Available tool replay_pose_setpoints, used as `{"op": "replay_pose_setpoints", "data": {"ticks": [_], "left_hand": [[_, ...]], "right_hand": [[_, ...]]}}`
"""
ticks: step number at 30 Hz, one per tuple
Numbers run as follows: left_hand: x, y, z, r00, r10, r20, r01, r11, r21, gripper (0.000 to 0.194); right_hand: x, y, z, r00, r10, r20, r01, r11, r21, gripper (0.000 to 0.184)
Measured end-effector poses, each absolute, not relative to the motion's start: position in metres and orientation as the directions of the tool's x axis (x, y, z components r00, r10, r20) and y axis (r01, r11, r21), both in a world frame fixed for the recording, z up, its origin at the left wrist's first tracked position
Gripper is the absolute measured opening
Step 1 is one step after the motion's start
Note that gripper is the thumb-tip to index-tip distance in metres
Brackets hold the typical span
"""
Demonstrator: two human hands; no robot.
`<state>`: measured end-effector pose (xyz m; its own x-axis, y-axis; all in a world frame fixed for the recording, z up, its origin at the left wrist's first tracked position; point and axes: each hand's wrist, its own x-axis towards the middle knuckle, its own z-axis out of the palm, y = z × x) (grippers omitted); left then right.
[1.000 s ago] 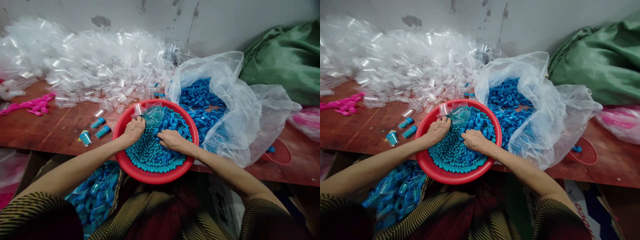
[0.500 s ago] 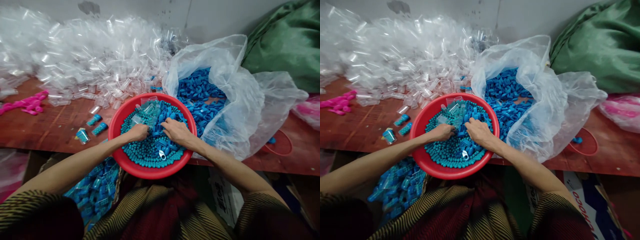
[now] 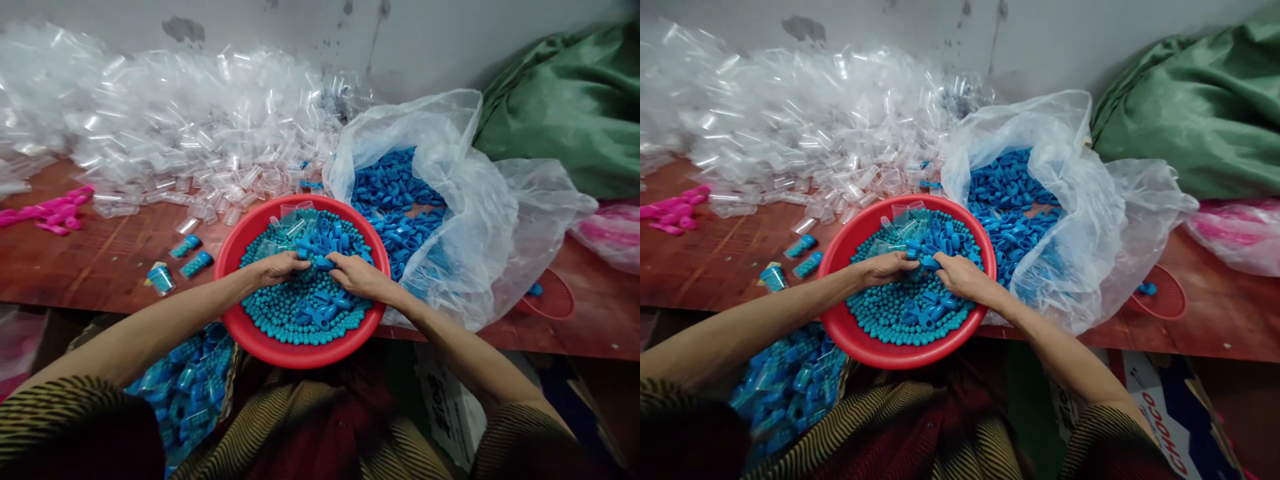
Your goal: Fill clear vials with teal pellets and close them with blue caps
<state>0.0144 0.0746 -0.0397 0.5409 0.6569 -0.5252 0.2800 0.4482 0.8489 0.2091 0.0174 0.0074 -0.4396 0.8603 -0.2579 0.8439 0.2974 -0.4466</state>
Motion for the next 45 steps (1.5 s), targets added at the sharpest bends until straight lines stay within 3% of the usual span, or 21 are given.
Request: {"op": "replay_pose_setpoints", "data": {"ticks": [3, 7, 13, 17, 21, 23, 26, 28, 35, 40, 45], "left_hand": [[0.01, 0.072, -0.034, 0.574, 0.621, -0.534, 0.247, 0.491, 0.836, 0.026], [0.006, 0.065, -0.028, 0.604, 0.631, -0.488, 0.134, 0.523, 0.842, 0.031], [0.006, 0.05, -0.019, 0.624, 0.607, -0.492, 0.108, 0.557, 0.823, 0.042], [0.006, 0.04, -0.015, 0.635, 0.58, -0.51, 0.132, 0.569, 0.812, 0.043], [0.003, 0.036, -0.013, 0.633, 0.622, -0.462, 0.09, 0.533, 0.841, 0.04], [0.002, 0.034, -0.012, 0.609, 0.649, -0.456, 0.084, 0.519, 0.851, 0.043], [0.005, 0.031, -0.011, 0.577, 0.697, -0.426, 0.09, 0.464, 0.881, 0.046], [0.006, 0.029, -0.009, 0.568, 0.722, -0.396, 0.098, 0.418, 0.903, 0.044], [0.0, 0.028, -0.007, 0.587, 0.724, -0.363, 0.145, 0.346, 0.927, 0.039], [0.004, 0.023, -0.008, 0.577, 0.752, -0.319, 0.1, 0.323, 0.941, 0.039], [0.012, 0.013, -0.006, 0.541, 0.805, -0.242, 0.043, 0.261, 0.964, 0.05]], "right_hand": [[0.215, 0.02, 0.005, -0.402, 0.902, -0.157, 0.751, 0.227, -0.62, 0.031], [0.214, 0.023, 0.002, -0.365, 0.926, -0.096, 0.636, 0.173, -0.752, 0.033], [0.207, 0.02, 0.004, -0.257, 0.964, 0.071, 0.593, 0.216, -0.776, 0.029], [0.204, 0.017, 0.001, -0.372, 0.927, -0.048, 0.608, 0.204, -0.767, 0.025], [0.209, 0.017, 0.001, -0.351, 0.928, -0.122, 0.74, 0.195, -0.644, 0.021], [0.21, 0.017, 0.002, -0.316, 0.938, -0.144, 0.708, 0.132, -0.694, 0.021], [0.206, 0.018, 0.005, -0.334, 0.896, -0.291, 0.508, -0.088, -0.857, 0.022], [0.202, 0.019, 0.007, -0.392, 0.842, -0.371, 0.417, -0.196, -0.887, 0.022], [0.213, 0.023, 0.005, -0.402, 0.832, -0.384, 0.5, -0.152, -0.853, 0.019], [0.202, 0.018, 0.008, -0.368, 0.85, -0.377, 0.194, -0.326, -0.925, 0.018], [0.183, 0.011, 0.007, -0.357, 0.843, -0.403, -0.006, -0.433, -0.901, 0.023]]}}
